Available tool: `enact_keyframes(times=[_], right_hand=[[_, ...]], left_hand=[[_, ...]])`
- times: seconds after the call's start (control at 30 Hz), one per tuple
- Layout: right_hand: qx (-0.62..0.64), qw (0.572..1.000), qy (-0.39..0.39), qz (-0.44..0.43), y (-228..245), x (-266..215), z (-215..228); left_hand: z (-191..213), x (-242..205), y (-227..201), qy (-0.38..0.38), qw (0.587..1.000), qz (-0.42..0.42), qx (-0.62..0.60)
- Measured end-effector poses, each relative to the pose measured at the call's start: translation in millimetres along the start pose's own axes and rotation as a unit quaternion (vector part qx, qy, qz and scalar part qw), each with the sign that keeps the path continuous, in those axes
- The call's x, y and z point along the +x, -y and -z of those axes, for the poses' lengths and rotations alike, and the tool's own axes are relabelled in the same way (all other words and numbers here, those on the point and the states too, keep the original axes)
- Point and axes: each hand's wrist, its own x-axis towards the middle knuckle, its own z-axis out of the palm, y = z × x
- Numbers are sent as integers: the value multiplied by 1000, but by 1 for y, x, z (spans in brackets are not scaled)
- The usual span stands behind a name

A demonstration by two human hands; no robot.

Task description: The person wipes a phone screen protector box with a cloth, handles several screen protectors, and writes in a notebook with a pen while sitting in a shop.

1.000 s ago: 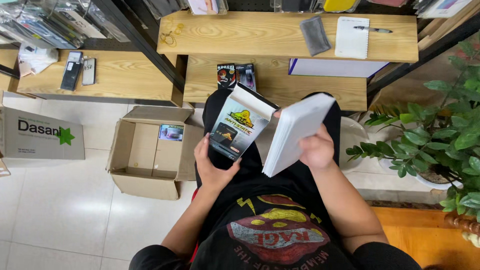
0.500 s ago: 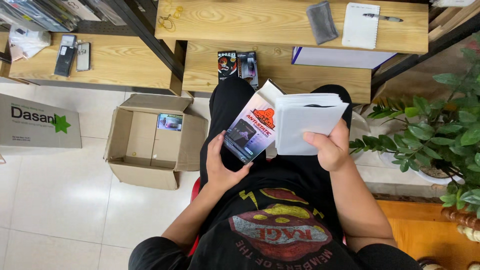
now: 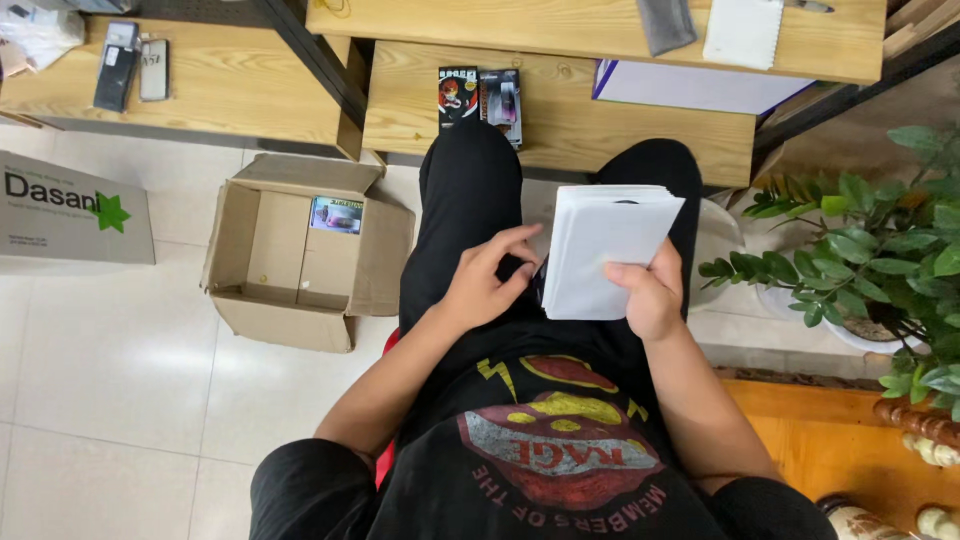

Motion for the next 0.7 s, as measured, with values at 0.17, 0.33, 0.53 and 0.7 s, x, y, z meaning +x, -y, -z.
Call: enact_keyframes(times=[0.17,0.33,0.53,0.7], right_hand=[[18,973,-193,-125,-1,5,13],[47,953,-272,-126,18,11,34],[94,939,-292,-156,-2,0,42],[151,925,-309,-161,-2,-5,47]], left_hand=[[-38,22,26,212,941,204,166],[-61,40,35,211,914,274,210],[-75,61,57,207,869,214,395],[-46,82,4,217,899,251,285]])
